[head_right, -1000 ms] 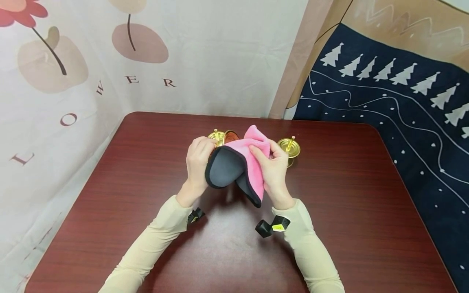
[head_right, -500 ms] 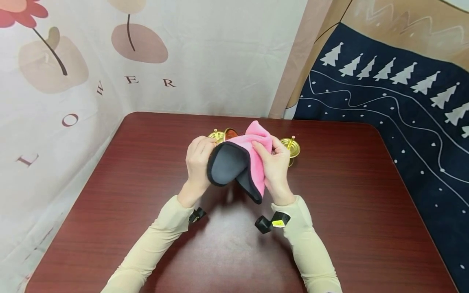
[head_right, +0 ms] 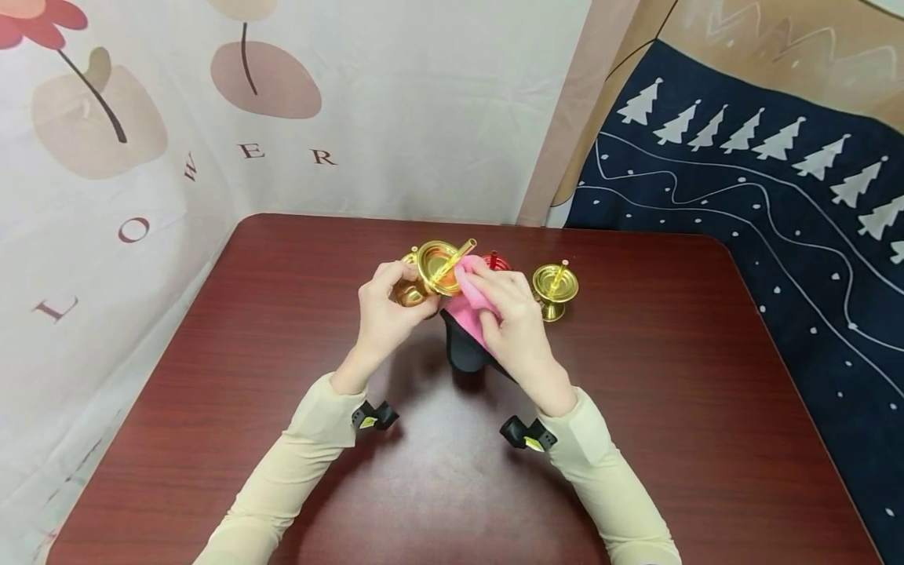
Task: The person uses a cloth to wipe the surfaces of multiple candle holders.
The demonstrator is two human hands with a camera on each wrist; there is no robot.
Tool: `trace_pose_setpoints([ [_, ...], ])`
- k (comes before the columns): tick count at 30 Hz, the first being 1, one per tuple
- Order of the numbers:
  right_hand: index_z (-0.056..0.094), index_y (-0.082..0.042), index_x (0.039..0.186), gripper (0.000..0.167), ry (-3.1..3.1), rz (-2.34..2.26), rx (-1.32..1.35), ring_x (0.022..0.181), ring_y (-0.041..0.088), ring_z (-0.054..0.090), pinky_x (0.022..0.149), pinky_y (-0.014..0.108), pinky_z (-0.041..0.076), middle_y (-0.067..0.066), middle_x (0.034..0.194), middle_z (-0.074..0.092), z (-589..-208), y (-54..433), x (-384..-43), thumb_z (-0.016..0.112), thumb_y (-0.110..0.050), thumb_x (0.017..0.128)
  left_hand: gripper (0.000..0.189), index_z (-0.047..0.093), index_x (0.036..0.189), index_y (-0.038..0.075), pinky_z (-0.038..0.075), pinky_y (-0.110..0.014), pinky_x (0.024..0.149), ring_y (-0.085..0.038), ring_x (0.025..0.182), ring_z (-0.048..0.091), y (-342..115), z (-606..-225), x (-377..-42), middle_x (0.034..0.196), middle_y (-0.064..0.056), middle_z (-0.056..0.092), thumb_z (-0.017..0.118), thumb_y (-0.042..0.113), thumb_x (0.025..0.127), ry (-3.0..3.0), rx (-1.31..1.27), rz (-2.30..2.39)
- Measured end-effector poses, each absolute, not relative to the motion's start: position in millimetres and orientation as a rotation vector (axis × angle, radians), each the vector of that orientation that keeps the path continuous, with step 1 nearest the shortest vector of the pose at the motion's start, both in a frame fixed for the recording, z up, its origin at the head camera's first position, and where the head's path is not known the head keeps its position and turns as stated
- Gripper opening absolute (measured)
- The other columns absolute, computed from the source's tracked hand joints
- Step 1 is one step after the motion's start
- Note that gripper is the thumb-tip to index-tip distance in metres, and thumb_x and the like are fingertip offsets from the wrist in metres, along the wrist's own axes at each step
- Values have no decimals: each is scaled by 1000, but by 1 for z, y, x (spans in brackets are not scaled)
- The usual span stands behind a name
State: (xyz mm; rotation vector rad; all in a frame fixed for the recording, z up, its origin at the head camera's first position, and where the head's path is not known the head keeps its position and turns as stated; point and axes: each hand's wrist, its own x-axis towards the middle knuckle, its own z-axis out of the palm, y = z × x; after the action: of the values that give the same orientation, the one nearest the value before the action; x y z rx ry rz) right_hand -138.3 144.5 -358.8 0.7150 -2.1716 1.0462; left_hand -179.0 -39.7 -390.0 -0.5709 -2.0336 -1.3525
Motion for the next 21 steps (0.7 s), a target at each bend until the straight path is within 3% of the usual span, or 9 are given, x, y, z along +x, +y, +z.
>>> trace_pose_setpoints([
  [5,67,4,109,39,-2165,919,796,97,35,55,85,43,46,20,112,64,-354,135,-127,62,16,73,23,60,76,1,44,-35,70,-26,80,54,-38,-392,-181,75,-8,62,75,-1,59,-2006,-581,-1284],
  [12,66,3,109,35,-2101,958,849,101,33,56,90,39,44,18,112,65,-349,128,-118,63,11,76,20,59,78,1,43,-38,79,-26,85,54,-38,-394,-182,78,-10,62,74,1,64,-2025,-650,-1166],
  [21,68,2,104,37,-2131,901,900,98,33,56,85,40,45,16,108,66,-350,146,-128,59,18,73,22,62,81,0,47,-34,77,-25,87,56,-41,-396,-179,83,-11,65,74,2,63,-1981,-664,-1326],
])
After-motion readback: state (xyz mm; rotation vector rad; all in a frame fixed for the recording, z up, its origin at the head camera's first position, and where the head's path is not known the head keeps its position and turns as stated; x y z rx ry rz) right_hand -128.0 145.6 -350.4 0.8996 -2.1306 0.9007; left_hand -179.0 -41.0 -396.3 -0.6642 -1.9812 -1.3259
